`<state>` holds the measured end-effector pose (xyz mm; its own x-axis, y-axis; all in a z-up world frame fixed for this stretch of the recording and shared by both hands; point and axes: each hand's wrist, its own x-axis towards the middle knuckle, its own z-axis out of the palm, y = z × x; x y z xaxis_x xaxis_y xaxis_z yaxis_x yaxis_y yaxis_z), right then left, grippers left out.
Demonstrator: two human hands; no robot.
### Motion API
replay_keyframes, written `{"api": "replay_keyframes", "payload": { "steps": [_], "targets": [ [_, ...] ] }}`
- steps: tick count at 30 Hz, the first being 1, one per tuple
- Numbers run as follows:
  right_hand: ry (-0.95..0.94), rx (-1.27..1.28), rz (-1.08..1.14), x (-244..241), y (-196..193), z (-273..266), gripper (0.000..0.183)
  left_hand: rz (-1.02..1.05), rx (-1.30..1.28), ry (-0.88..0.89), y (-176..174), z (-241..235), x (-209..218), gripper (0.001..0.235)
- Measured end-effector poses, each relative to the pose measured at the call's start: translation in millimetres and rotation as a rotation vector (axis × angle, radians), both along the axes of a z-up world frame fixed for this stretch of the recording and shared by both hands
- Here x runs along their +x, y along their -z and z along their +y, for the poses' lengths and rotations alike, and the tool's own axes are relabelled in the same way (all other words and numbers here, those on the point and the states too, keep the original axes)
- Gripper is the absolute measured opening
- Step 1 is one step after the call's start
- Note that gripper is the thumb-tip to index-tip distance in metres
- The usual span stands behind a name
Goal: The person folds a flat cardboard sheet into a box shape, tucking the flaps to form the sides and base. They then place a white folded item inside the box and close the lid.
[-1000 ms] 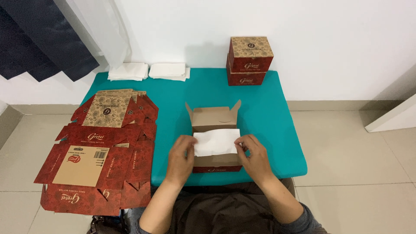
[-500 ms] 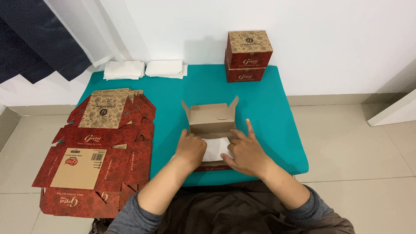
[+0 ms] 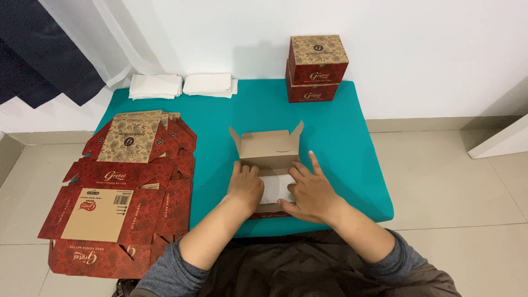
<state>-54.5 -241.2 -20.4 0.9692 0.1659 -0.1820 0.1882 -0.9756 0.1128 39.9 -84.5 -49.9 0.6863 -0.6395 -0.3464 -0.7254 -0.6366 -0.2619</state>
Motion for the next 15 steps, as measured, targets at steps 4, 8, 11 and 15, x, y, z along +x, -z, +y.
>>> {"api": "replay_keyframes", "payload": {
  "steps": [4, 8, 11, 15],
  "targets": [
    [-0.051, 0.049, 0.012, -9, -1, 1, 0.071, 0.002, 0.036, 0.027, -38, 5, -17, 0.039],
    [-0.074, 0.056, 0.046, -11, -4, 5, 0.074, 0.070, 0.028, 0.027, -31, 7, -16, 0.029],
    [-0.084, 0.043, 0.055, -10, -8, 6, 0.075, 0.094, -0.039, 0.018, -24, 10, -11, 0.023],
    [-0.023, 0.206, -0.113, -2, -33, -8, 0.047, 0.058, -0.412, 0.016, -40, 19, 10, 0.023]
  ]
}}
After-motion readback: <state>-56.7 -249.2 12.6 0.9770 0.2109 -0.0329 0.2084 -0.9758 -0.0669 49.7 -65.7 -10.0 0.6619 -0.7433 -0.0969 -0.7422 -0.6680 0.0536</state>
